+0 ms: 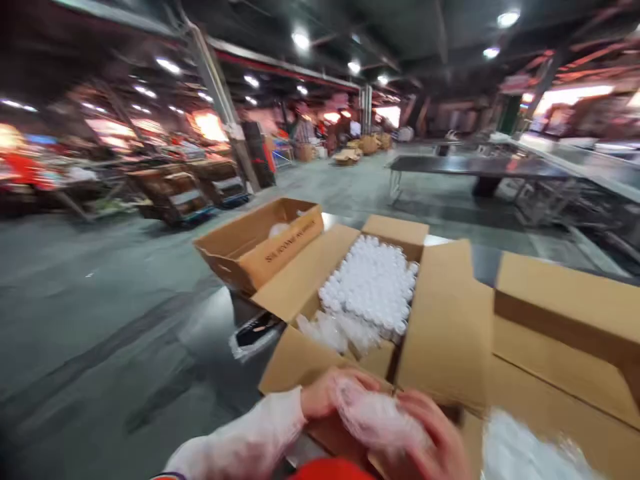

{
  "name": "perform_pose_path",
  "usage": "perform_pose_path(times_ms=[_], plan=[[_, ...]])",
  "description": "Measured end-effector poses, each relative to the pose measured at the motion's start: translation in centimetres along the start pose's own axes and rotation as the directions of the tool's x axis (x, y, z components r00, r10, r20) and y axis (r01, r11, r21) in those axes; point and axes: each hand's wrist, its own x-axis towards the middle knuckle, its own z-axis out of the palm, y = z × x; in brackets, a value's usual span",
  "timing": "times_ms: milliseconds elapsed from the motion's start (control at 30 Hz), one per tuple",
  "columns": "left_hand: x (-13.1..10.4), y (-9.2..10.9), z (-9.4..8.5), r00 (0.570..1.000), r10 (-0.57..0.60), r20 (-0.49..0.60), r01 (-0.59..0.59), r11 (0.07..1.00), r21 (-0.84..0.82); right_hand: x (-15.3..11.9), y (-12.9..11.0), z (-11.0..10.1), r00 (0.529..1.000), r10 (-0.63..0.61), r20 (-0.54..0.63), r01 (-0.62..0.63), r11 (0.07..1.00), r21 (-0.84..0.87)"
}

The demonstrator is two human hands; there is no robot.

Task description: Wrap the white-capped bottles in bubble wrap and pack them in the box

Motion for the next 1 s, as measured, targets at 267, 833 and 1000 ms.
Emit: perform_pose_path(times_ms=[267,833,1000], plan=[[-1.0,-2.1,1.6,0.924,0.153,0.350,-0.258,0.926,0.277,-2.4,-0.5,2.9,0.811,0.583,0.052,-0.576,0.778,0.251],[0.7,-2.4,8.7,0.974,-0.171,0.149,0.168,0.985,0.027,-9.8,0.2,-1.5,0.889,0.457,-0.011,-0.456,0.887,-0.077],[1.0,-3.8,4.6,0.964,-0.203,-0.172,0.215,0.975,0.057,-11.7,6.7,-1.8,0.391,0.874,-0.288,-0.902,0.302,-0.309]])
